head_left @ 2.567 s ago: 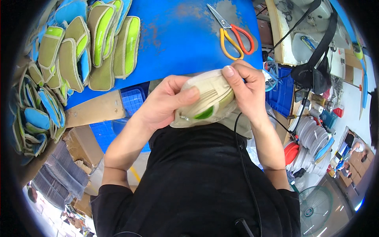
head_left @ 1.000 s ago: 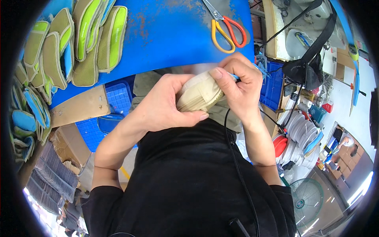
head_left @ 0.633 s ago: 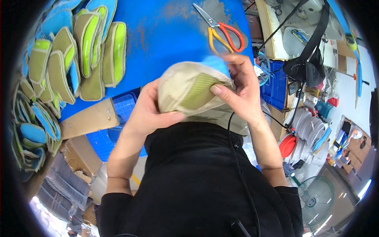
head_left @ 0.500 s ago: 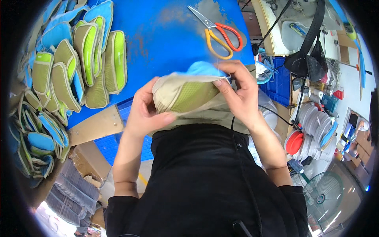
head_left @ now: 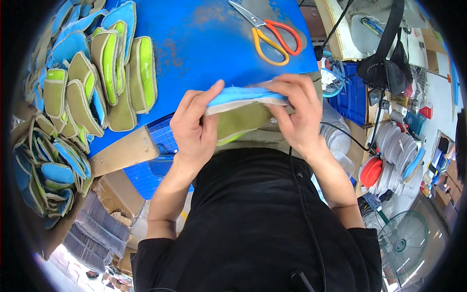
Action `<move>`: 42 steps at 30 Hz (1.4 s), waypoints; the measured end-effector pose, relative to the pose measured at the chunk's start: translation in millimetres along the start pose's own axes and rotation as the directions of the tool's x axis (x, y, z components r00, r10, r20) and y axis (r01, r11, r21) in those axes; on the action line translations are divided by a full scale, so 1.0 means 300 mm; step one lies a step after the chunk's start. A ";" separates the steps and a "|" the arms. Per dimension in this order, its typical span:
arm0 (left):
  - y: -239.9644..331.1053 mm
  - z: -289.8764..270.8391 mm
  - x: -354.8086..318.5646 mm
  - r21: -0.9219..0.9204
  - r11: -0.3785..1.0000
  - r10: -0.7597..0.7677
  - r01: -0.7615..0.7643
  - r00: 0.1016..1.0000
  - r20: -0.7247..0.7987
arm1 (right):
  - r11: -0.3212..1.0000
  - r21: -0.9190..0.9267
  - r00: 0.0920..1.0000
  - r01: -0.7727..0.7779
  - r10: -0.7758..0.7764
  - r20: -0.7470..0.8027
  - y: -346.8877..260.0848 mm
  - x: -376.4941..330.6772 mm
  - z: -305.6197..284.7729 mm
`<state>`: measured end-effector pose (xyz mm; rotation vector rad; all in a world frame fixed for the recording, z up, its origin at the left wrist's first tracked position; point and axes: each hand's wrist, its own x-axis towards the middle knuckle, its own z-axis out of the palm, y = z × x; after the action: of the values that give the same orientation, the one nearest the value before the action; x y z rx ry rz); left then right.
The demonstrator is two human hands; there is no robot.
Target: Manually assembling and trimming fabric pouches at an industrial sewing workstation.
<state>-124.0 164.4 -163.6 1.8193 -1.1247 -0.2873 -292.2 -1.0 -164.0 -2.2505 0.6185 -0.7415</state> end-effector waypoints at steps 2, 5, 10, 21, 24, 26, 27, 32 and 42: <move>0.005 0.002 -0.018 -0.076 0.989 -0.128 0.129 0.992 0.024 | 1.000 0.015 0.998 -0.005 0.006 -0.060 0.014 -0.013 -0.008; -0.018 0.025 -0.069 -0.420 0.831 -0.303 0.366 0.930 0.210 | 0.982 0.154 0.991 -0.106 0.092 0.094 0.022 -0.009 -0.023; 0.035 -0.022 -0.140 -0.665 -0.174 -0.347 0.726 0.587 0.732 | 0.877 0.297 0.912 -0.379 0.300 0.280 0.094 -0.018 -0.012; 0.081 -0.022 -0.080 -0.621 -0.162 -0.280 0.767 0.568 0.774 | 0.840 0.431 0.943 -0.329 0.274 0.187 0.170 -0.041 0.027; 0.061 -0.024 -0.072 -0.602 -0.072 -0.257 0.795 0.569 0.781 | 0.839 0.445 0.949 -0.314 0.269 0.162 0.181 -0.054 0.047; 0.076 -0.031 -0.067 -0.585 -0.101 -0.273 0.805 0.543 0.794 | 0.842 0.451 0.956 -0.295 0.259 0.142 0.184 -0.060 0.057; 0.088 -0.035 -0.065 -0.564 -0.123 -0.291 0.817 0.514 0.807 | 0.841 0.460 0.958 -0.286 0.253 0.132 0.182 -0.060 0.061; 0.093 -0.040 -0.057 -0.572 0.069 -0.283 0.818 0.566 0.775 | 0.845 0.460 0.962 -0.271 0.241 0.124 0.182 -0.047 0.071; 0.067 -0.023 -0.095 -0.630 -0.021 -0.293 0.777 0.597 0.747 | 0.850 0.456 0.964 -0.262 0.212 0.158 0.193 -0.019 0.112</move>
<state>-147.0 188.4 -151.2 0.8685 -0.0859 -1.5920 -287.0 -20.2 -228.1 -1.7094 0.5787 -0.5732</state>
